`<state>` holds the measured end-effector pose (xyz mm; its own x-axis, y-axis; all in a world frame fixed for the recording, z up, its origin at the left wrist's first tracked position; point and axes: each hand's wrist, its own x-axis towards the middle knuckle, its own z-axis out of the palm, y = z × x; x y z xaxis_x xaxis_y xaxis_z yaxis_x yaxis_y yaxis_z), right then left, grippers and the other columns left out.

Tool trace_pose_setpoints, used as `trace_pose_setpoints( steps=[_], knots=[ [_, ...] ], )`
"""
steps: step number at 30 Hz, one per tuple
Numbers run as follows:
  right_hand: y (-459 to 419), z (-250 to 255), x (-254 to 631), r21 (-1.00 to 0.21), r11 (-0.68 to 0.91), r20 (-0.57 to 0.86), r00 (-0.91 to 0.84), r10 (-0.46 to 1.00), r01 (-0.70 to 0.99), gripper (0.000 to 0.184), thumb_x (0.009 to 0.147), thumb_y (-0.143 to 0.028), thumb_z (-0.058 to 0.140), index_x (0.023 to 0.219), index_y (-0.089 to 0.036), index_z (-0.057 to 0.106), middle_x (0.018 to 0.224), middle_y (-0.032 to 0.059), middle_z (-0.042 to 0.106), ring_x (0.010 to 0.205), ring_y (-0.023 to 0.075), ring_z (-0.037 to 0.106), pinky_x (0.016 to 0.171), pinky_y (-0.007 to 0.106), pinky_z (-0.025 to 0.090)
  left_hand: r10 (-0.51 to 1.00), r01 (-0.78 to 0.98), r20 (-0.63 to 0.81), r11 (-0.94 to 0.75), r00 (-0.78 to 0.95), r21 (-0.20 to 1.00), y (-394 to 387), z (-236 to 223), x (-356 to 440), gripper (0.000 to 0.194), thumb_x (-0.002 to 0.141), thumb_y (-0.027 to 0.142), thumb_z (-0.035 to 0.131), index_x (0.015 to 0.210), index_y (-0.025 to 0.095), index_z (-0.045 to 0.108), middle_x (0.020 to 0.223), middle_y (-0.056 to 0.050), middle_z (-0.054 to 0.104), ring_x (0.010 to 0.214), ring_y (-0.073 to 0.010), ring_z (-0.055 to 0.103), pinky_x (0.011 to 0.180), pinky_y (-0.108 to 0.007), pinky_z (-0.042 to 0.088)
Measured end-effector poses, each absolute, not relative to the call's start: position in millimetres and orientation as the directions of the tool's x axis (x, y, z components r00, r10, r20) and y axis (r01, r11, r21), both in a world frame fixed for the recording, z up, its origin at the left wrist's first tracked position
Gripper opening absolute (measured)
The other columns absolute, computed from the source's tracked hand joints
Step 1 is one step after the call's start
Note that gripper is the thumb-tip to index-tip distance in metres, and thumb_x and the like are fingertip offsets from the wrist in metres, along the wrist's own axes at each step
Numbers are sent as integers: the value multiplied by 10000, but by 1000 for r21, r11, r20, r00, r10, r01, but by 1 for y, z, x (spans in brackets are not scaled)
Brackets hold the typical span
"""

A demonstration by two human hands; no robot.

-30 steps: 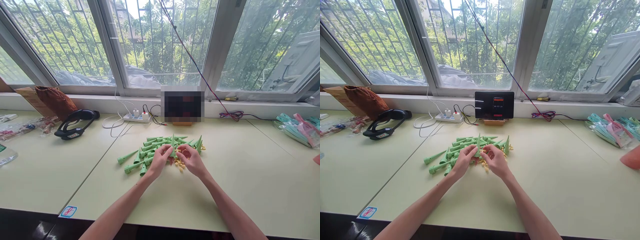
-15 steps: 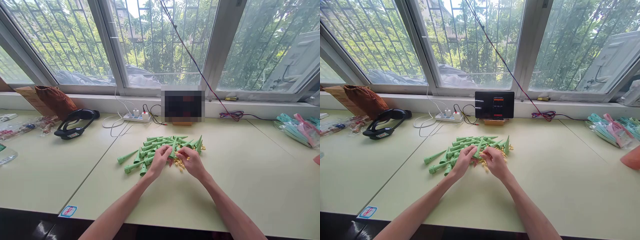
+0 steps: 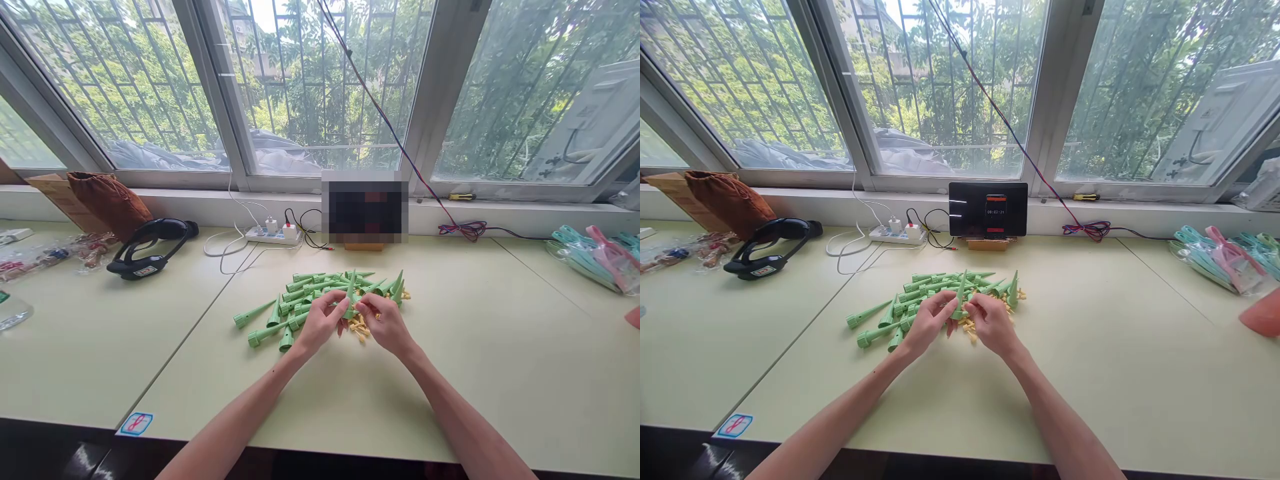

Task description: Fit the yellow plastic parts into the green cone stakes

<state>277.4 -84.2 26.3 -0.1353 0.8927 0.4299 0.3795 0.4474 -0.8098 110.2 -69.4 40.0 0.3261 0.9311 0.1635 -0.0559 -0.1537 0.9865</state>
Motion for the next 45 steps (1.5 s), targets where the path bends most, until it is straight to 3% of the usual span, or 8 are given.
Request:
trace_pose_setpoints(
  steps=[10,15,20,29,33,37,41,45],
  knots=[
    [-84,28,279,-849,404,388,-116,914,341,345,949,-400,471,666,-206,436,578,-41,369,537,122,326,509,260,277,891,-108,249,-224,380,968,-66,30,110,305,842,411,657,1030,171,664,924,-66,629,704,-139,586,455,-201,503],
    [-84,29,279,-854,398,381,-116,917,336,354,951,-409,465,663,-207,424,577,-42,361,530,119,320,502,262,269,895,-104,255,-233,365,967,-64,24,111,312,829,404,675,1035,171,649,826,-42,608,674,-132,559,500,-232,542],
    [-83,28,279,-855,392,375,-117,920,339,361,953,-408,454,655,-209,408,577,-42,351,528,118,313,501,264,265,885,-56,304,-305,353,951,-66,23,111,288,846,406,651,1020,176,654,959,-74,593,758,-153,570,525,-235,555],
    [-83,29,279,-851,378,363,-112,925,363,378,949,-380,429,623,-214,335,561,-45,322,515,113,290,493,264,251,850,42,384,-426,361,904,-68,25,109,241,878,374,613,1018,199,700,974,-82,603,790,-172,579,618,-266,545],
    [-83,27,277,-858,367,364,-79,928,358,408,947,-409,440,611,-215,312,558,-48,297,511,111,275,486,263,247,857,53,364,-409,365,911,-69,25,111,242,887,369,604,1037,188,663,934,-72,604,751,-160,583,631,-277,553],
    [-83,25,274,-850,373,392,-26,920,372,455,948,-457,447,593,-217,294,540,-52,276,496,107,266,471,262,237,892,-36,276,-282,357,959,-70,28,114,272,861,394,635,1009,166,631,816,-44,602,665,-143,580,555,-259,541],
    [-85,28,273,-844,381,402,-25,915,378,391,949,-462,475,655,-204,467,551,-36,398,500,117,351,472,259,299,922,-140,211,-174,324,975,-71,36,115,271,838,417,655,929,164,623,884,-39,603,615,-121,587,478,-234,510],
    [-87,31,273,-840,393,415,-22,909,375,263,935,-432,525,883,-187,607,760,36,616,574,144,506,540,275,420,948,-174,140,-93,284,980,-69,40,113,278,827,423,665,873,155,606,833,-10,575,502,-82,554,438,-223,470]
  ],
)
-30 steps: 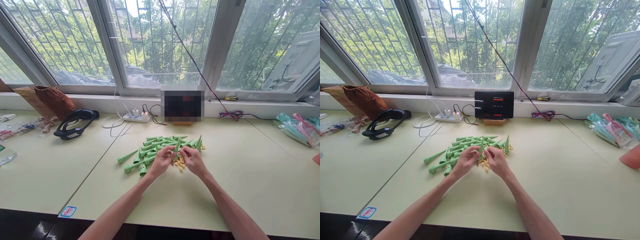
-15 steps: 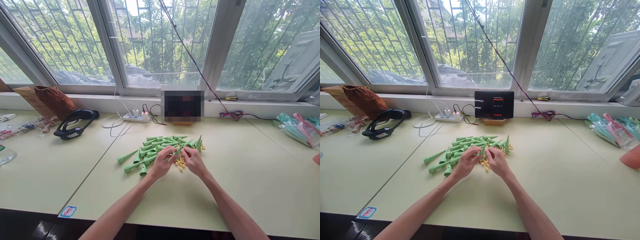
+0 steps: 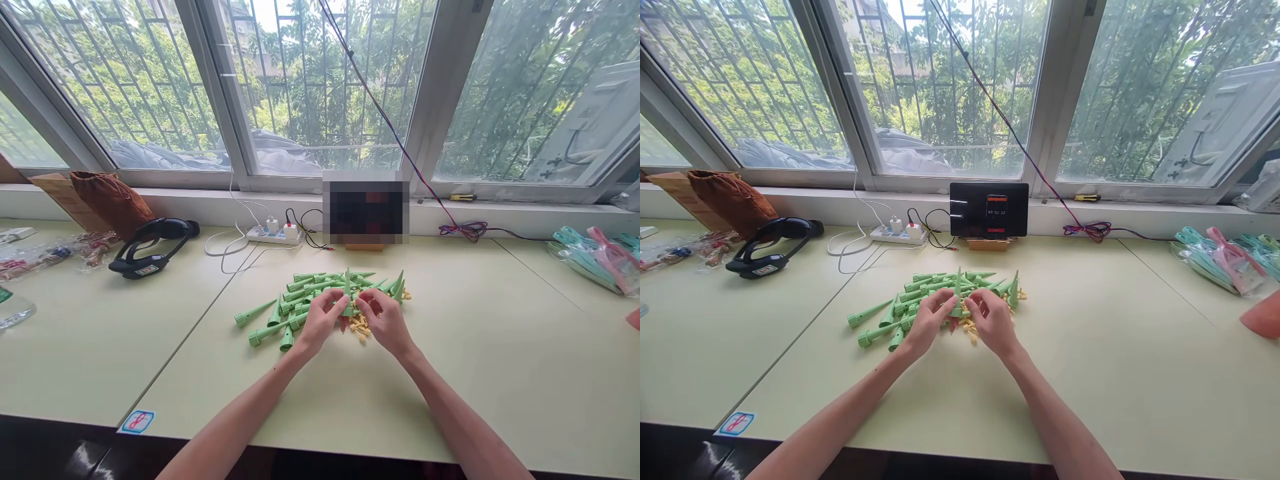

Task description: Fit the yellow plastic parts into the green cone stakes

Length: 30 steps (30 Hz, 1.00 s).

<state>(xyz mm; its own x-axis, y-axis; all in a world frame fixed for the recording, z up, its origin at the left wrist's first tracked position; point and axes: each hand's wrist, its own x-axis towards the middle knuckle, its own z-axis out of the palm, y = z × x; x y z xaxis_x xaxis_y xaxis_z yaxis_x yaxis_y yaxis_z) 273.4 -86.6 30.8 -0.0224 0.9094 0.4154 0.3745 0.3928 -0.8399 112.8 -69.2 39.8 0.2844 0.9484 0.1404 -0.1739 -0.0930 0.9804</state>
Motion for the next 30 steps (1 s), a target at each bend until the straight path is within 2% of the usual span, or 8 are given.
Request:
trace_pose_setpoints(
  steps=[3,6,9,20,30],
  knots=[
    [-87,31,273,-816,429,450,-42,892,387,242,934,-400,537,1009,-190,632,909,74,662,616,159,546,574,291,458,957,-242,95,-27,275,970,-67,38,111,282,824,428,668,867,160,592,800,12,545,473,-74,548,414,-208,440],
    [-85,29,274,-772,495,493,-116,862,399,223,952,-372,512,1018,-207,647,968,86,662,697,182,574,596,295,463,961,-280,63,15,270,960,-65,35,111,294,811,436,680,862,161,588,760,31,510,444,-64,525,389,-200,418],
    [-83,27,274,-741,526,516,-148,844,418,207,967,-346,489,970,-214,649,915,73,651,748,195,579,617,294,451,961,-283,49,32,273,958,-65,34,111,299,808,440,683,846,160,586,725,44,483,418,-58,507,370,-200,405],
    [-81,21,276,-718,544,528,-169,832,434,167,968,-264,481,860,-195,588,784,29,600,665,159,514,616,274,405,953,-220,77,-11,294,975,-66,33,111,297,838,440,652,822,151,582,752,32,505,425,-48,489,378,-200,403],
    [-80,19,278,-701,543,522,-186,833,463,222,976,-272,450,777,-199,514,680,-4,512,597,140,432,572,256,354,939,-124,150,-116,309,985,-65,35,109,304,849,441,641,931,152,594,854,-12,572,447,-64,533,380,-207,416]
  ],
)
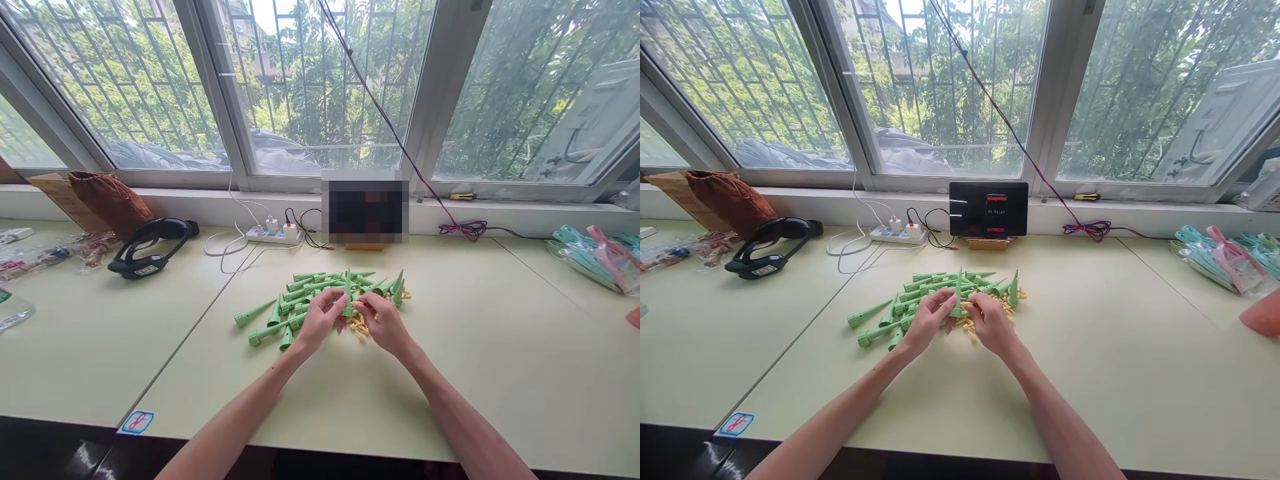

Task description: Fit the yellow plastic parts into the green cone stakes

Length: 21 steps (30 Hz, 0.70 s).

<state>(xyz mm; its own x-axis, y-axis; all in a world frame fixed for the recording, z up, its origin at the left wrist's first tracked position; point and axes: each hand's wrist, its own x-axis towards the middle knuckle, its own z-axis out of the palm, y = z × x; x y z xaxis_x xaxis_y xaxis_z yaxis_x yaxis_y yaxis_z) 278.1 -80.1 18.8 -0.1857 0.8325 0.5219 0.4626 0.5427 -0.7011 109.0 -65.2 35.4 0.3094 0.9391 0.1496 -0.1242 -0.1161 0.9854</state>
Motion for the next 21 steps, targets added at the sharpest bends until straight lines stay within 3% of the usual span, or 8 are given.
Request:
trace_pose_setpoints(
  steps=[3,11,17,21],
  knots=[
    [-80,19,279,-706,532,511,-183,840,468,232,976,-276,446,763,-200,498,663,-9,494,586,137,415,561,254,339,944,-104,144,-118,295,988,-64,34,109,339,835,446,656,992,150,601,957,-48,609,431,-56,532,375,-210,415],
    [-81,21,279,-743,492,466,-177,867,453,280,983,-304,416,724,-204,449,628,-24,451,562,130,374,546,252,307,932,-123,180,-148,313,981,-63,30,109,369,805,451,691,1019,160,614,945,-42,636,382,-38,500,369,-214,412],
    [-83,23,279,-758,473,445,-174,879,449,292,979,-324,407,710,-211,419,609,-33,414,549,130,351,536,252,293,906,-136,212,-174,366,975,-62,29,109,367,822,432,687,1039,145,612,571,37,556,385,-75,479,378,-210,415],
    [-84,26,279,-780,450,418,-174,892,435,297,976,-334,405,705,-213,410,598,-38,398,540,128,339,527,253,289,902,-140,227,-188,367,972,-62,27,109,365,827,419,687,1055,143,617,483,63,485,385,-80,458,388,-209,419]
  ],
)
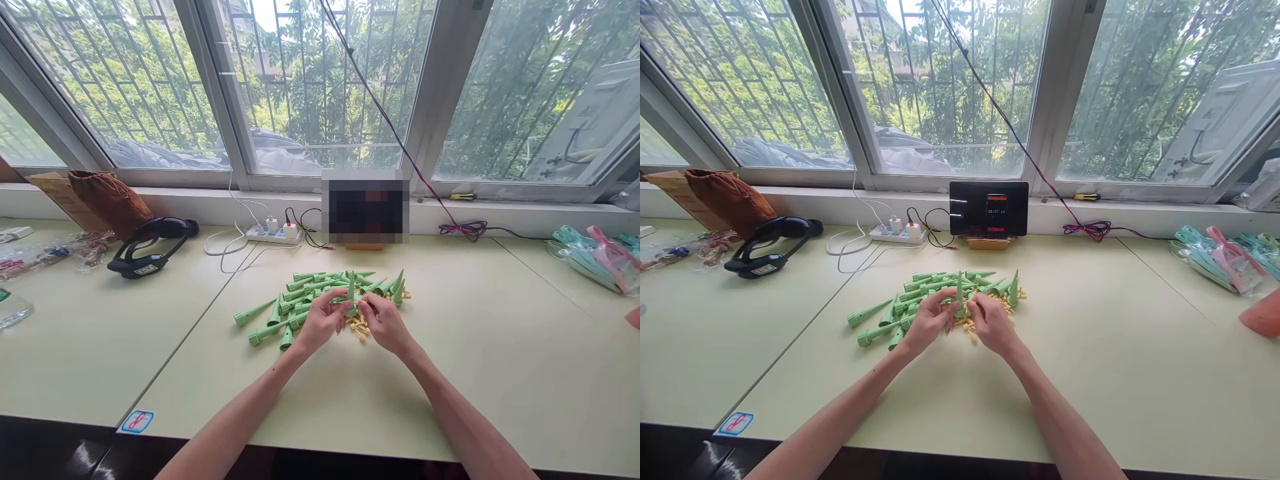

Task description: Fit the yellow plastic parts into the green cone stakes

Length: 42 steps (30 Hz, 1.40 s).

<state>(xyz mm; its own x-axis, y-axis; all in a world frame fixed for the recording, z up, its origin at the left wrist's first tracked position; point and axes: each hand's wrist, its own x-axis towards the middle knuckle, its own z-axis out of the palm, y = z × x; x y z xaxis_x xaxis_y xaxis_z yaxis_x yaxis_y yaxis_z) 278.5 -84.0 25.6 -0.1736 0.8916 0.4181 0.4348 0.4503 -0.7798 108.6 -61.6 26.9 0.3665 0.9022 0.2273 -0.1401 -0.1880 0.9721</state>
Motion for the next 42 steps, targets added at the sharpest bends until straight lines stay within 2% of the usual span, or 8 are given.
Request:
trace_pose_setpoints(
  steps=[7,12,14,19,26,31,35,42],
  knots=[
    [-85,27,279,-808,412,378,-166,911,420,311,974,-347,402,694,-214,394,583,-43,382,529,122,324,520,260,274,902,-125,254,-223,350,967,-64,28,108,301,837,369,685,1036,147,646,539,53,486,408,-67,455,393,-198,404],
    [-84,26,279,-851,373,333,-169,928,369,328,977,-376,401,693,-214,390,588,-42,387,530,120,331,512,256,281,892,-112,337,-317,303,942,-67,31,110,260,829,355,690,1015,173,683,862,-30,600,463,-42,483,400,-197,408],
    [-84,25,279,-865,364,325,-169,931,344,333,977,-389,407,693,-214,389,583,-45,374,525,118,325,504,254,279,898,-94,328,-315,293,945,-69,32,111,264,826,369,689,1004,174,677,820,-20,594,462,-47,477,404,-200,406],
    [-83,25,276,-880,367,332,-160,929,302,356,974,-426,421,689,-213,398,572,-53,335,509,113,300,482,254,260,910,-57,237,-231,339,971,-70,34,110,311,847,431,652,1016,170,633,538,52,468,422,-80,447,406,-204,384],
    [-85,27,274,-862,392,362,-152,920,322,372,979,-436,433,686,-205,429,569,-51,349,509,109,321,481,249,268,921,-24,173,-176,348,984,-69,38,111,338,855,490,618,898,155,628,603,23,529,410,-73,461,387,-204,366],
    [-87,30,274,-843,424,387,-173,906,330,263,971,-414,468,859,-192,554,644,-18,510,560,128,461,519,249,360,940,-83,117,-96,322,992,-68,41,111,359,833,501,639,807,145,608,698,2,559,431,-64,471,381,-204,373],
    [-88,31,274,-820,453,414,-185,891,349,238,937,-419,541,966,-187,584,699,2,572,592,145,528,544,259,415,939,-156,84,-34,332,987,-66,38,110,366,848,497,623,790,136,598,716,9,523,438,-52,457,376,-191,363],
    [-87,29,274,-776,493,473,-153,867,394,239,946,-406,530,980,-185,615,767,34,628,617,154,544,564,275,438,937,-187,61,4,343,982,-66,39,110,371,839,508,629,833,138,616,733,8,533,421,-48,456,372,-196,360]
  ],
)
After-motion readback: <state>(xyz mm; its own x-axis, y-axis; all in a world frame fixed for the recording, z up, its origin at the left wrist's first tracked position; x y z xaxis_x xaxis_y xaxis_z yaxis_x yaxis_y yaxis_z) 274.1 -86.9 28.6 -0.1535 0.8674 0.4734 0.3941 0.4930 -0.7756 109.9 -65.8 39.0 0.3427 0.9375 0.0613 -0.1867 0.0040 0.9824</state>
